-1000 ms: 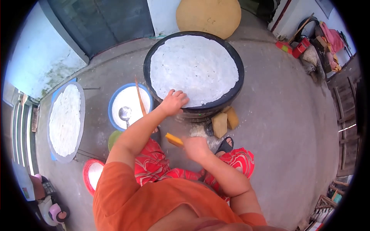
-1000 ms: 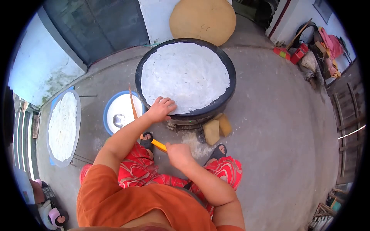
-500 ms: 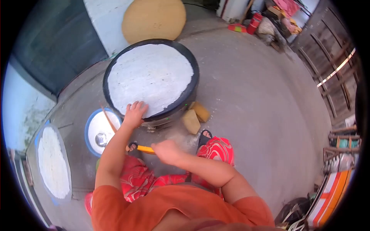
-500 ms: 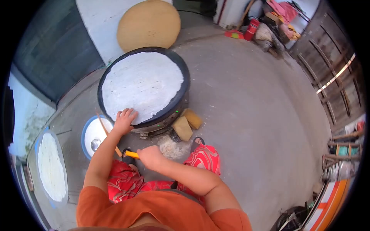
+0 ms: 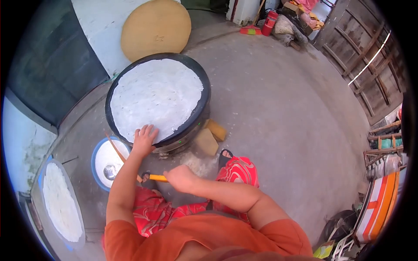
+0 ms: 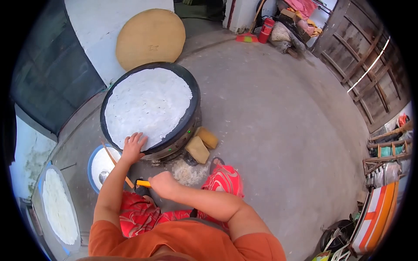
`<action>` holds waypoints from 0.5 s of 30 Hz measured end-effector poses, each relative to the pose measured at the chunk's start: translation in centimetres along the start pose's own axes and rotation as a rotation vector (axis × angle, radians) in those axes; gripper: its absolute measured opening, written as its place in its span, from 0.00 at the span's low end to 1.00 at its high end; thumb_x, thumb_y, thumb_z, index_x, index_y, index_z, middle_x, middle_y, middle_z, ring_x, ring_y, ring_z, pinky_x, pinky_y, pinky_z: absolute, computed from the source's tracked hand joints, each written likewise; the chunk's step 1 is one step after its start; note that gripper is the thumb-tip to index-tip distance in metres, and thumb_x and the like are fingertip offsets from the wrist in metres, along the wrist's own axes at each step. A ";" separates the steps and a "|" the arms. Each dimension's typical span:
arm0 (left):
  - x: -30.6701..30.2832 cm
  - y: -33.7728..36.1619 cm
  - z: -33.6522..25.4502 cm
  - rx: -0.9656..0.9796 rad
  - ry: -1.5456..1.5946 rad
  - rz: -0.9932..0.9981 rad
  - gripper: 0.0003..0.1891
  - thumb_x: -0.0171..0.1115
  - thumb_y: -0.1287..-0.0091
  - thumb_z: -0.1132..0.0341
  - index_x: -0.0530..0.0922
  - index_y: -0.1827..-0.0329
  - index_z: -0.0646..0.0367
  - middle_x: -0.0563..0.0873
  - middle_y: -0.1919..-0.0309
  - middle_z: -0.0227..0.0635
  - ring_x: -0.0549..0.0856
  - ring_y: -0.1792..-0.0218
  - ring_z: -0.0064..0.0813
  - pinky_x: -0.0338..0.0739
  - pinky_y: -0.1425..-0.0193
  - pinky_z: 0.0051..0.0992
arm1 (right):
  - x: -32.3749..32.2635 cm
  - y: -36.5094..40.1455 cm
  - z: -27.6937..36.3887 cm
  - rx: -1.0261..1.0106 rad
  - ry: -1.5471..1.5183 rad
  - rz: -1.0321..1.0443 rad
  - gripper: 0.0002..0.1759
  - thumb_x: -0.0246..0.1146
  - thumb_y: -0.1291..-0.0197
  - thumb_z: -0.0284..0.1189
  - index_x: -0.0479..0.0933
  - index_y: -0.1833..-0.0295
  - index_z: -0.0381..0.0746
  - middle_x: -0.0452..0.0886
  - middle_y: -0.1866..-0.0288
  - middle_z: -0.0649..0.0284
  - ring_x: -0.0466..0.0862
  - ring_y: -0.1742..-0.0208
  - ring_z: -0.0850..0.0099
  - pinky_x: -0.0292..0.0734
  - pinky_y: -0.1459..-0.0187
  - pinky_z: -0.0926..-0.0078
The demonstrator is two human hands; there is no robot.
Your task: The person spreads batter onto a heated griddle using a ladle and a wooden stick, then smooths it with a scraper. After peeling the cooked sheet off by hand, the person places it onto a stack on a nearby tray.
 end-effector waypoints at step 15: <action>-0.1 0.2 0.2 0.007 0.003 0.015 0.39 0.71 0.57 0.61 0.64 0.38 0.48 0.65 0.39 0.37 0.61 0.35 0.38 0.56 0.37 0.46 | -0.8 -0.1 0.3 -0.001 -0.011 0.078 0.07 0.55 0.50 0.27 0.74 0.64 0.39 0.79 0.78 0.60 0.82 0.73 0.61 0.74 0.74 0.64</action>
Point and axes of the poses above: each hand's wrist, its own y-axis away from the middle knuckle, its own x-axis out of the palm, z = x × y, the point moved 2 cm from there along -y, towards the middle knuckle
